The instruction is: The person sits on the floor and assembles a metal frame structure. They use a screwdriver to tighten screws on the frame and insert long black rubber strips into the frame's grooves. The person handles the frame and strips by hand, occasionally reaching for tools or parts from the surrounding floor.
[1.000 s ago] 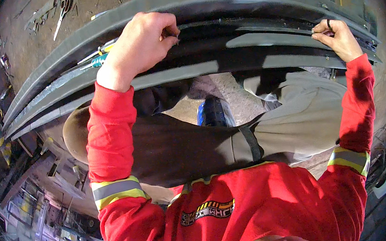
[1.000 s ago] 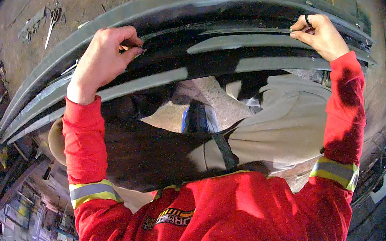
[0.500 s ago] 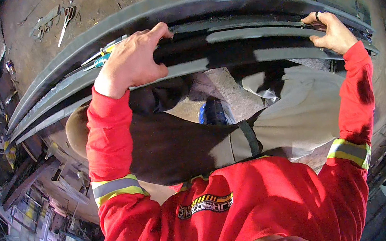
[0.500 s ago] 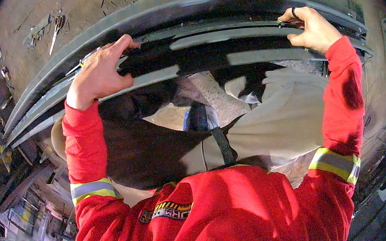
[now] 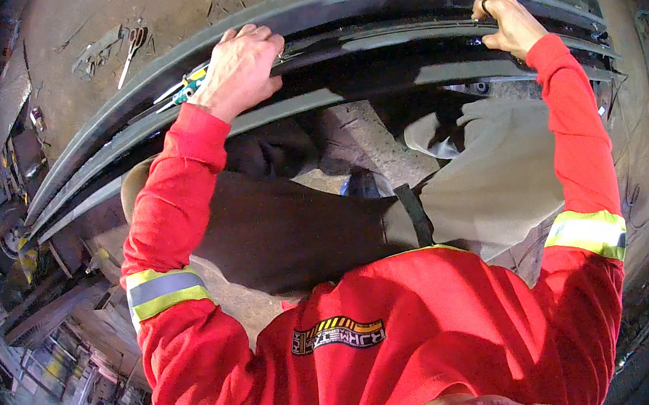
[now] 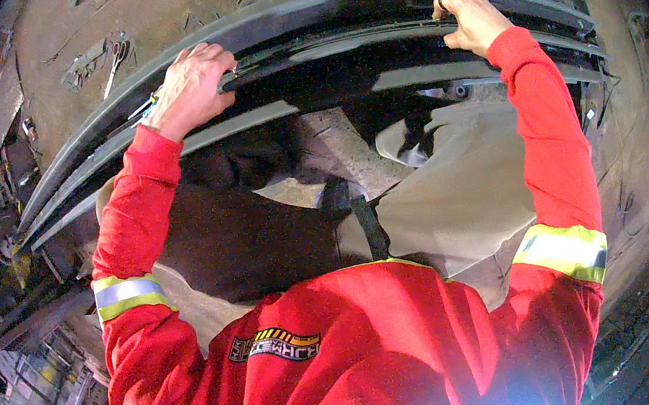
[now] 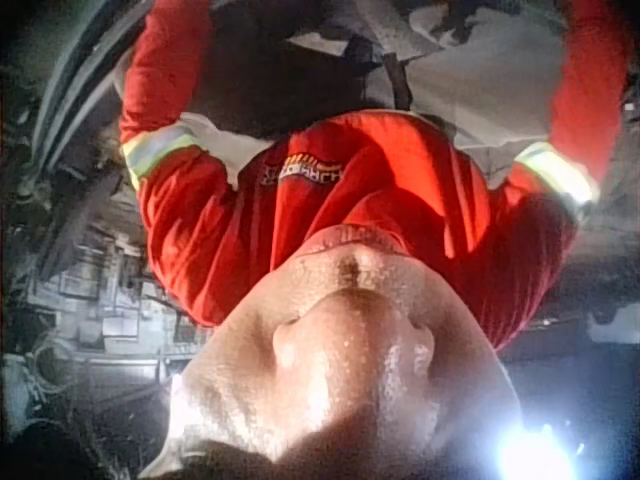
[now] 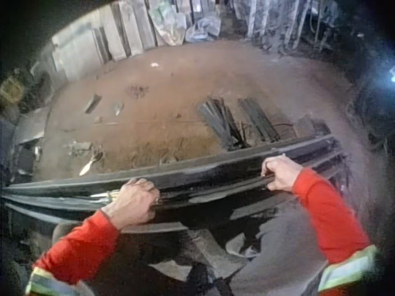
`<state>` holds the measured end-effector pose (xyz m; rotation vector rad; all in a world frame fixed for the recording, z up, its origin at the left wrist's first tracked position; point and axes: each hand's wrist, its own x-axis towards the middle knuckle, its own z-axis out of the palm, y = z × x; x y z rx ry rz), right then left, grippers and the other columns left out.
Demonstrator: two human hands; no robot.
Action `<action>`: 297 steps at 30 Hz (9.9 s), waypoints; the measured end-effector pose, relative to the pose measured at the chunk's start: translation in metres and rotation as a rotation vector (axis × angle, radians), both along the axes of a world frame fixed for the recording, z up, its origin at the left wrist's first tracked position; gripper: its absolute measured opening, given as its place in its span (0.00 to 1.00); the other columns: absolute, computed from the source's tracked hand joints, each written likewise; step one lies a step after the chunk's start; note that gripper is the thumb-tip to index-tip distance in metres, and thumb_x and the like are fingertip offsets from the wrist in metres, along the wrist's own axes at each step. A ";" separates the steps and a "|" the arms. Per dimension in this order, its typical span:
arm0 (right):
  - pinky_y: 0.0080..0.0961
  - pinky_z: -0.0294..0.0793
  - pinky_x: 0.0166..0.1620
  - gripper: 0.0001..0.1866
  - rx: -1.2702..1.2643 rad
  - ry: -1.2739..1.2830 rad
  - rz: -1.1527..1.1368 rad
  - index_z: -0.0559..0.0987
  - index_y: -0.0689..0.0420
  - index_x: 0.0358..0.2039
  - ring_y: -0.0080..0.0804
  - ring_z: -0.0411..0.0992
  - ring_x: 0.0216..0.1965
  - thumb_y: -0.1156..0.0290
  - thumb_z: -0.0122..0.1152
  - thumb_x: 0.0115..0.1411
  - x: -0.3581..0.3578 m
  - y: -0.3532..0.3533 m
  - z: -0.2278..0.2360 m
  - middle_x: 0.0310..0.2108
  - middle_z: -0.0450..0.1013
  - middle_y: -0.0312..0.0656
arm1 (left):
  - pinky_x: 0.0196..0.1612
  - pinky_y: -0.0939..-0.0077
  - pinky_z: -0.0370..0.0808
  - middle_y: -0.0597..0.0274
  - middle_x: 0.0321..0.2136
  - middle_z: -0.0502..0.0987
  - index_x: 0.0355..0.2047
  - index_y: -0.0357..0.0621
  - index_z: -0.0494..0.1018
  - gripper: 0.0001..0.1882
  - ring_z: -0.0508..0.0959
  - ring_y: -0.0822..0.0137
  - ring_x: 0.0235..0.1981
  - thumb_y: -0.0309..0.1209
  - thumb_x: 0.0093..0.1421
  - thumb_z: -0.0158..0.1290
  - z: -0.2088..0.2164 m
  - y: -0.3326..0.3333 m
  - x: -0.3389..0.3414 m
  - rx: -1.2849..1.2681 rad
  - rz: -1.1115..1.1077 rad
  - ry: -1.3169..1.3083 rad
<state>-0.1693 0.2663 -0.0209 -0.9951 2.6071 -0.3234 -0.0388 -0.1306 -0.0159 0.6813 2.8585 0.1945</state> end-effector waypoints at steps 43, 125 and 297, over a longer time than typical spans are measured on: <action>0.41 0.73 0.46 0.17 -0.246 0.026 0.242 0.79 0.56 0.38 0.50 0.73 0.43 0.75 0.61 0.43 0.081 -0.229 -0.050 0.38 0.75 0.49 | 0.46 0.65 0.70 0.60 0.37 0.75 0.40 0.42 0.74 0.16 0.75 0.60 0.42 0.37 0.53 0.56 -0.031 -0.024 0.027 -0.052 -0.174 0.276; 0.38 0.74 0.44 0.07 -0.239 0.246 0.265 0.78 0.54 0.27 0.42 0.75 0.39 0.71 0.59 0.43 0.094 -0.223 -0.040 0.33 0.75 0.43 | 0.48 0.63 0.70 0.51 0.32 0.73 0.30 0.36 0.72 0.14 0.73 0.52 0.41 0.25 0.39 0.55 -0.027 -0.017 0.003 0.260 -0.307 0.178; 0.28 0.70 0.37 0.10 -2.144 -0.489 -1.366 0.74 0.55 0.32 0.27 0.66 0.28 0.62 0.60 0.60 0.093 -0.035 -0.040 0.26 0.69 0.34 | 0.36 0.58 0.74 0.49 0.26 0.77 0.30 0.40 0.75 0.08 0.78 0.49 0.31 0.30 0.52 0.53 0.001 0.013 0.079 0.463 0.090 -0.181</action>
